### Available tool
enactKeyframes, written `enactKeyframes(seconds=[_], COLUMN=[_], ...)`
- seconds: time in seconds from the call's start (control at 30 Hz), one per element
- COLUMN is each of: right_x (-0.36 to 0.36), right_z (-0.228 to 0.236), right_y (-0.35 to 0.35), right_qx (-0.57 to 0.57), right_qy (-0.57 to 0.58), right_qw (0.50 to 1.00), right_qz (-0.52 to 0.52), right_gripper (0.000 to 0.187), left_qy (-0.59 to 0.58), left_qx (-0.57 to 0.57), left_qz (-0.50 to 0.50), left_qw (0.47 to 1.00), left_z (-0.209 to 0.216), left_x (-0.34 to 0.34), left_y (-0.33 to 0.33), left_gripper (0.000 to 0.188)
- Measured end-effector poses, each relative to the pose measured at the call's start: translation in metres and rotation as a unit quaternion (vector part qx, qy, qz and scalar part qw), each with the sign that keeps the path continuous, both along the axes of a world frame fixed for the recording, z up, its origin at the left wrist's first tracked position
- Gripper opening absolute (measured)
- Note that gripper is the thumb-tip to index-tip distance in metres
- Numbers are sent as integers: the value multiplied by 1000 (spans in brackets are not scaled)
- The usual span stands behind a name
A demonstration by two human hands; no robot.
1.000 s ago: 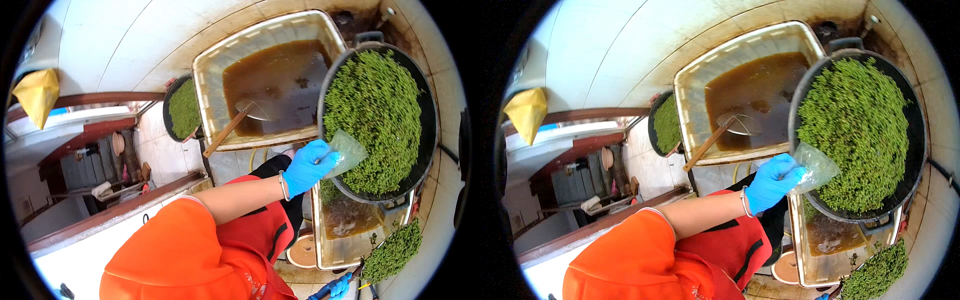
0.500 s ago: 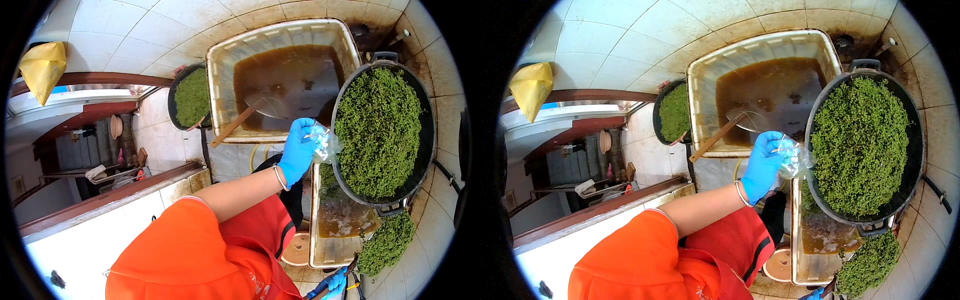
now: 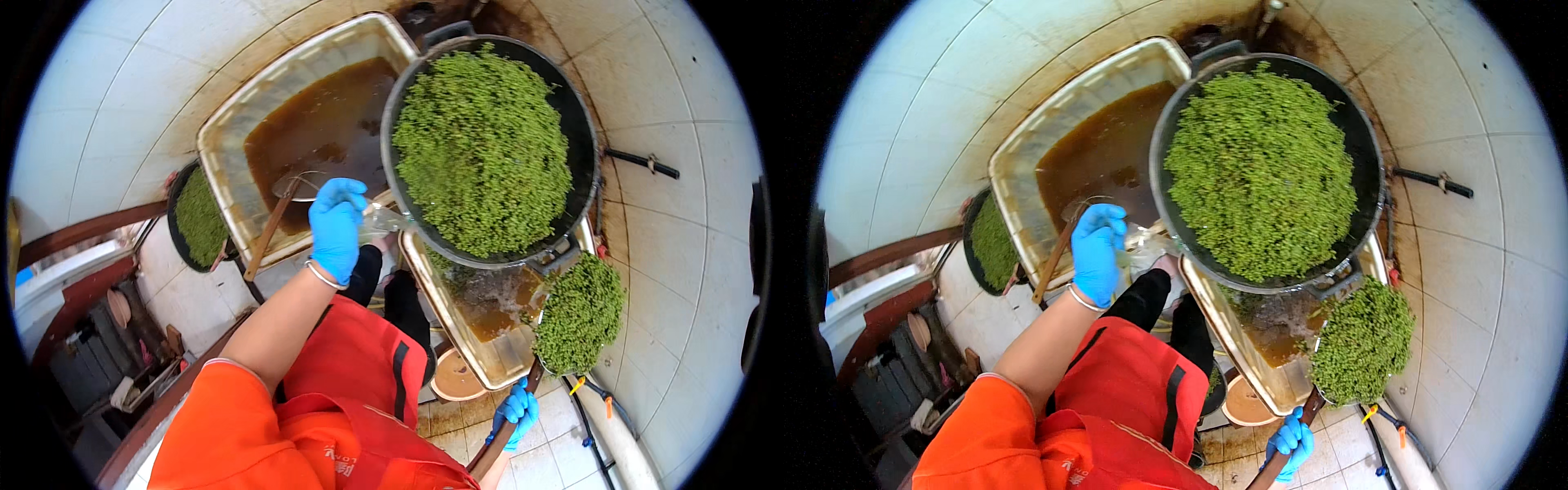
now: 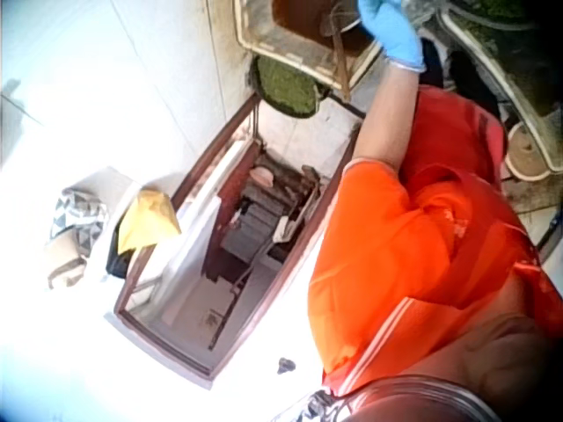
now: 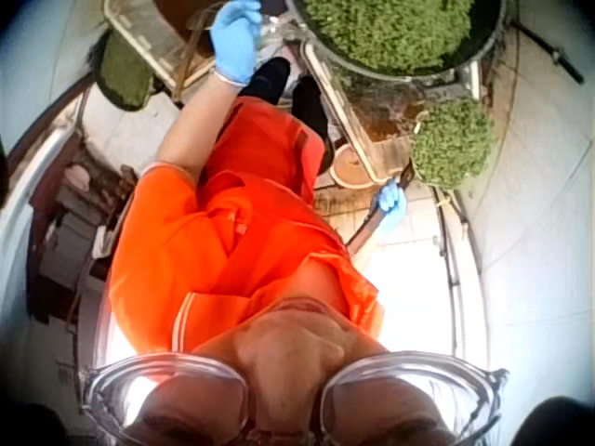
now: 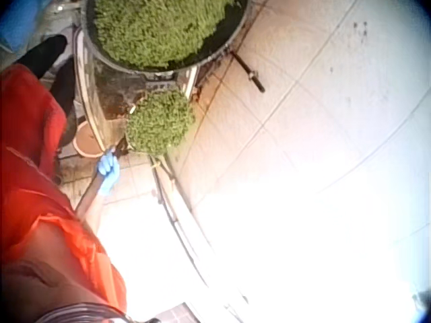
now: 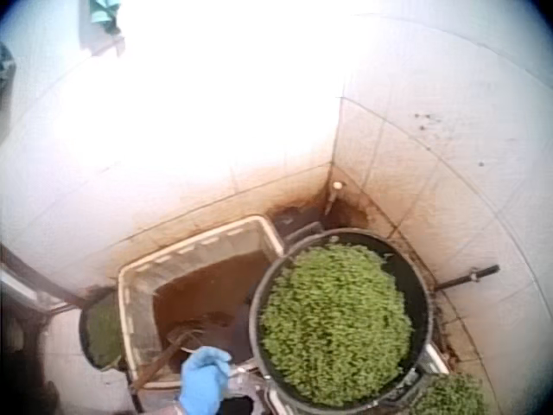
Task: The person puts on blue gloves and moves to a tiled area with containers. They use a large mesh strainer to scoop green grains from a tub of water and transfer them into a black wok, repeating the process multiple times.
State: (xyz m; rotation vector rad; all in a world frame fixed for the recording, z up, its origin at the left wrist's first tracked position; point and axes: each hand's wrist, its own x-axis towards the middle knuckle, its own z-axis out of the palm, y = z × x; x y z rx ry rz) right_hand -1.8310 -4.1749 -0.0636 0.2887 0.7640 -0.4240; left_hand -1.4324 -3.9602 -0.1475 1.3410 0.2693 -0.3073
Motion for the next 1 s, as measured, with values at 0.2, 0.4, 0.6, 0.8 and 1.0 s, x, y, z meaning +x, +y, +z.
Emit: enactKeyframes(seconds=[0.2,0.4,0.6,0.8,1.0], right_x=[4,4,34,110,178], right_z=[7,35,70,69,38], right_y=[7,5,-21,-46,-53], right_qx=[-16,-32,-116,-189,-275], right_qy=[17,45,100,134,231], right_qw=[1000,998,976,927,841], right_qz=[1,22,154,295,405], right_gripper=[34,36,36,27,21], left_qy=[55,25,15,59,25], left_qx=[53,162,391,401,418], left_qz=[-24,-80,-199,-272,-322], left_qw=[997,983,899,873,849], left_z=[9,-5,-11,-36,-83], left_x=[11,22,35,49,40], left_y=[-4,-7,-19,-34,-39], left_gripper=[15,17,55,85,59])
